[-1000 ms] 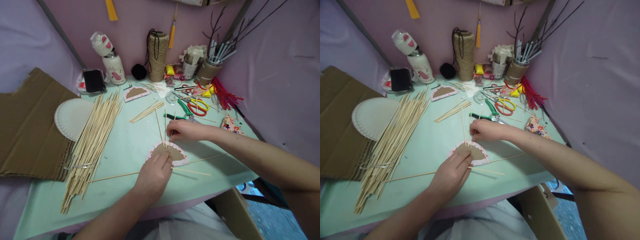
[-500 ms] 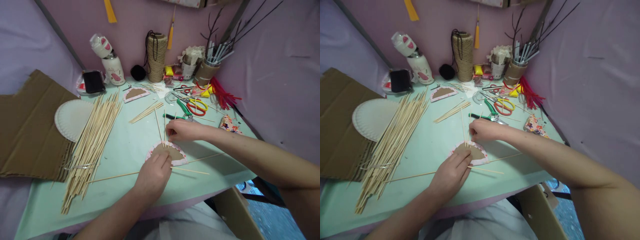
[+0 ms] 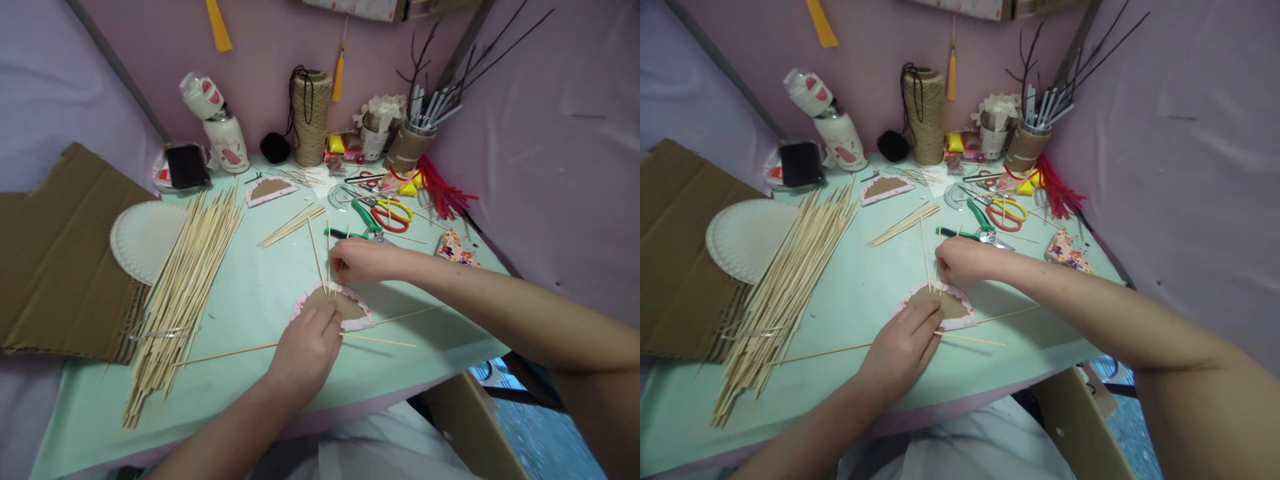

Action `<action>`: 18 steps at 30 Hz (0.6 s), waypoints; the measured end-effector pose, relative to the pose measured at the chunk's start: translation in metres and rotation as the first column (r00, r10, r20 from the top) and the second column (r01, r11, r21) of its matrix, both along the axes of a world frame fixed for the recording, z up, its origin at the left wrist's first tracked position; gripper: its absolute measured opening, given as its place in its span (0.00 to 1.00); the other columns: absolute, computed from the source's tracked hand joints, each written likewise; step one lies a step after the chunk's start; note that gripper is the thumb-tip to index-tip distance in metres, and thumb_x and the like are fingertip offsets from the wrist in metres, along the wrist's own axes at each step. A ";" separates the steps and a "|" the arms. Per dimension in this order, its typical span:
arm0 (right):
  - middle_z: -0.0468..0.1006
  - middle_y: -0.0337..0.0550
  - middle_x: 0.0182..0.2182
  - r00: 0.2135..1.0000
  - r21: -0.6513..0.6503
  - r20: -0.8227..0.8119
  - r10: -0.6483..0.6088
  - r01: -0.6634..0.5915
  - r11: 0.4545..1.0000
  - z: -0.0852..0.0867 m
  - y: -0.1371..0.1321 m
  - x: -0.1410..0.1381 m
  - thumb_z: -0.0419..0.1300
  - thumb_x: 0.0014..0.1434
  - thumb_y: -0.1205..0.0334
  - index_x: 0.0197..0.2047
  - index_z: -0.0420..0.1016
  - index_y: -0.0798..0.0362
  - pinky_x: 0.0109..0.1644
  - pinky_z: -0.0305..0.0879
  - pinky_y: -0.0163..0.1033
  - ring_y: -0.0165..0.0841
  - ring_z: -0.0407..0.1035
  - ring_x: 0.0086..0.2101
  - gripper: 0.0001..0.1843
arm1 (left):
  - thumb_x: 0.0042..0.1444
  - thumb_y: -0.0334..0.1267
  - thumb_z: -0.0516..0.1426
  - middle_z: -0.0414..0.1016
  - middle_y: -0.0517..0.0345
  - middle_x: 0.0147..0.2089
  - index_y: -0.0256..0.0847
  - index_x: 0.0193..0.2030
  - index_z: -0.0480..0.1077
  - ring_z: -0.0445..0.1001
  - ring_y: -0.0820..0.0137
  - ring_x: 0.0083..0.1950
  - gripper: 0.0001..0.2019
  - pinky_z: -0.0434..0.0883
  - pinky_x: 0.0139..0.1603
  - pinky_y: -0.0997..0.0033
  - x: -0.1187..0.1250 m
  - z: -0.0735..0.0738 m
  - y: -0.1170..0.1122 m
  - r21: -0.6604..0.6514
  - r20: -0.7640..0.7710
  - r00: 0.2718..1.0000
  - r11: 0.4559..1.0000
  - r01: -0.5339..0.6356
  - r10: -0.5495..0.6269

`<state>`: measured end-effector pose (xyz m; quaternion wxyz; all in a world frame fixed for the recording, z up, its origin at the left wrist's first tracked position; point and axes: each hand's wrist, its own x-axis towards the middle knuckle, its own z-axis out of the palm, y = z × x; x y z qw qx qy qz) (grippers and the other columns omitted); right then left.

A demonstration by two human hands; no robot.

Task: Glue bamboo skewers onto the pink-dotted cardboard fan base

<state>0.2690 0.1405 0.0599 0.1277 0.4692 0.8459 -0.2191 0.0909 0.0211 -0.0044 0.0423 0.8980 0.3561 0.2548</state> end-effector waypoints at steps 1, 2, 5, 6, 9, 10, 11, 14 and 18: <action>0.79 0.44 0.34 1.000 0.002 0.005 0.004 -0.004 1.000 0.000 0.000 0.000 0.64 0.51 0.63 0.34 0.77 0.53 0.33 0.56 0.33 0.35 0.70 0.38 0.06 | 0.62 0.28 0.52 0.78 0.44 0.49 0.31 0.46 0.73 0.77 0.58 0.44 0.10 0.78 0.45 0.53 0.000 0.000 0.000 0.000 -0.001 1.000 1.000 0.001 -0.001; 0.79 0.44 0.34 1.000 0.004 0.011 0.007 -0.007 1.000 0.000 0.000 0.000 0.64 0.51 0.63 0.35 0.77 0.53 0.33 0.56 0.33 0.35 0.70 0.38 0.06 | 0.62 0.28 0.52 0.78 0.43 0.49 0.31 0.46 0.73 0.77 0.58 0.45 0.10 0.78 0.45 0.53 0.000 0.000 0.000 -0.002 -0.003 1.000 1.000 0.003 -0.003; 0.80 0.45 0.35 1.000 0.015 0.026 0.014 -0.014 1.000 0.001 -0.001 -0.001 0.63 0.51 0.63 0.36 0.77 0.53 0.33 0.56 0.34 0.36 0.71 0.39 0.07 | 0.62 0.28 0.52 0.78 0.44 0.49 0.32 0.47 0.72 0.77 0.58 0.47 0.10 0.78 0.47 0.54 0.000 -0.001 0.000 -0.013 -0.008 1.000 1.000 0.007 -0.007; 0.80 0.45 0.35 0.999 0.019 0.031 0.018 -0.018 1.000 0.001 -0.001 -0.001 0.63 0.51 0.63 0.36 0.78 0.53 0.33 0.56 0.34 0.36 0.71 0.39 0.07 | 0.62 0.28 0.52 0.77 0.44 0.50 0.32 0.47 0.72 0.77 0.58 0.47 0.10 0.77 0.47 0.54 0.000 -0.001 0.000 -0.015 -0.009 1.000 1.000 0.005 -0.005; 0.80 0.45 0.35 0.999 0.027 0.044 0.026 -0.027 0.999 0.002 -0.001 -0.002 0.63 0.51 0.63 0.36 0.78 0.53 0.33 0.56 0.34 0.37 0.71 0.39 0.07 | 0.63 0.29 0.52 0.77 0.44 0.50 0.32 0.47 0.72 0.76 0.58 0.48 0.10 0.77 0.48 0.53 0.000 0.000 -0.001 -0.010 -0.006 1.000 1.000 -0.004 0.004; 0.80 0.46 0.34 0.999 0.027 0.047 0.026 -0.027 0.999 0.002 -0.001 -0.003 0.63 0.51 0.63 0.36 0.78 0.53 0.33 0.56 0.34 0.37 0.71 0.38 0.07 | 0.63 0.29 0.52 0.77 0.44 0.50 0.32 0.47 0.73 0.76 0.59 0.48 0.10 0.77 0.48 0.53 0.000 0.000 -0.001 -0.009 -0.007 1.000 1.000 -0.006 0.006; 0.80 0.46 0.34 0.998 0.026 0.049 0.026 -0.027 0.999 0.002 0.000 -0.003 0.63 0.51 0.63 0.36 0.78 0.53 0.32 0.56 0.34 0.37 0.71 0.38 0.08 | 0.63 0.29 0.52 0.78 0.44 0.50 0.32 0.47 0.73 0.77 0.59 0.47 0.10 0.77 0.48 0.53 0.000 0.000 -0.001 -0.009 -0.009 1.000 1.000 -0.006 0.006; 0.81 0.46 0.35 0.998 0.024 0.049 0.032 -0.033 0.999 0.002 0.000 -0.004 0.63 0.50 0.64 0.36 0.78 0.54 0.33 0.57 0.34 0.37 0.72 0.38 0.08 | 0.62 0.28 0.52 0.78 0.44 0.50 0.32 0.46 0.73 0.77 0.59 0.46 0.10 0.78 0.47 0.54 -0.001 0.001 -0.001 -0.009 -0.014 1.000 1.000 -0.004 0.004; 0.81 0.47 0.36 0.996 0.036 0.065 0.053 -0.056 0.998 0.002 0.000 -0.005 0.62 0.51 0.64 0.37 0.79 0.55 0.34 0.57 0.34 0.38 0.72 0.39 0.09 | 0.62 0.28 0.53 0.78 0.45 0.50 0.32 0.46 0.73 0.77 0.59 0.46 0.10 0.78 0.47 0.54 -0.001 0.000 -0.001 -0.008 -0.018 1.000 1.000 -0.008 0.008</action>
